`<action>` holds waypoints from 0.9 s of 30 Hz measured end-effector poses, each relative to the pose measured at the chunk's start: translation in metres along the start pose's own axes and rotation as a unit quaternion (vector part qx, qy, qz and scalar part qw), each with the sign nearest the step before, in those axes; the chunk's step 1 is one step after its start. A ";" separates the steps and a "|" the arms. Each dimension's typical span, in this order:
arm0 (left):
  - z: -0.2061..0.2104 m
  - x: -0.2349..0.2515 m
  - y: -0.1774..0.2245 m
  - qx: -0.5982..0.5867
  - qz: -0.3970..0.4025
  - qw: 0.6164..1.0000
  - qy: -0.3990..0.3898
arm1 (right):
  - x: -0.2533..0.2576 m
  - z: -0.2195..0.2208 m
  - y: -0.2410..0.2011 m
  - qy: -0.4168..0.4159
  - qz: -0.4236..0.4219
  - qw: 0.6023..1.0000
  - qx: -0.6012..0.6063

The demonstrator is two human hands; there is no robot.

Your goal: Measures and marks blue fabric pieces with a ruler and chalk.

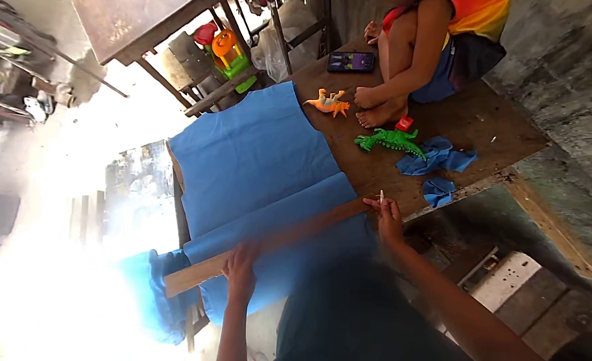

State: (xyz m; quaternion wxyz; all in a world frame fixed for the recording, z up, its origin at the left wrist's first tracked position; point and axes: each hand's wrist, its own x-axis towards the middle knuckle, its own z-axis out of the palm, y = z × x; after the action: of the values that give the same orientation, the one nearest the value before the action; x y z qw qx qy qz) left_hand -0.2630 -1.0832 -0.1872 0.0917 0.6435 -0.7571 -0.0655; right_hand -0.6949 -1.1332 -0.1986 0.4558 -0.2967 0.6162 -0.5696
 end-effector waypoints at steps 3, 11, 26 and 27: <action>-0.004 0.002 0.001 -0.001 -0.002 1.000 -0.001 | 0.000 -0.002 0.000 -0.014 0.013 0.999 0.032; -0.005 0.009 -0.007 -0.003 0.011 1.000 -0.012 | 0.001 0.003 0.003 0.002 0.013 0.998 0.056; -0.006 -0.022 0.032 -0.105 -0.074 0.992 0.008 | 0.003 0.019 -0.011 -0.010 -0.003 1.000 -0.006; -0.004 -0.022 0.033 -0.106 -0.081 0.991 0.010 | 0.003 0.020 -0.012 -0.003 0.002 1.000 -0.008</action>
State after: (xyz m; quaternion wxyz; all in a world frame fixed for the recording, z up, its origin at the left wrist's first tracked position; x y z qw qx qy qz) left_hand -0.2903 -1.0562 -0.1779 0.1614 0.6900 -0.6904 -0.1458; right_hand -0.6802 -1.1462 -0.1860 0.4563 -0.3009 0.6202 -0.5626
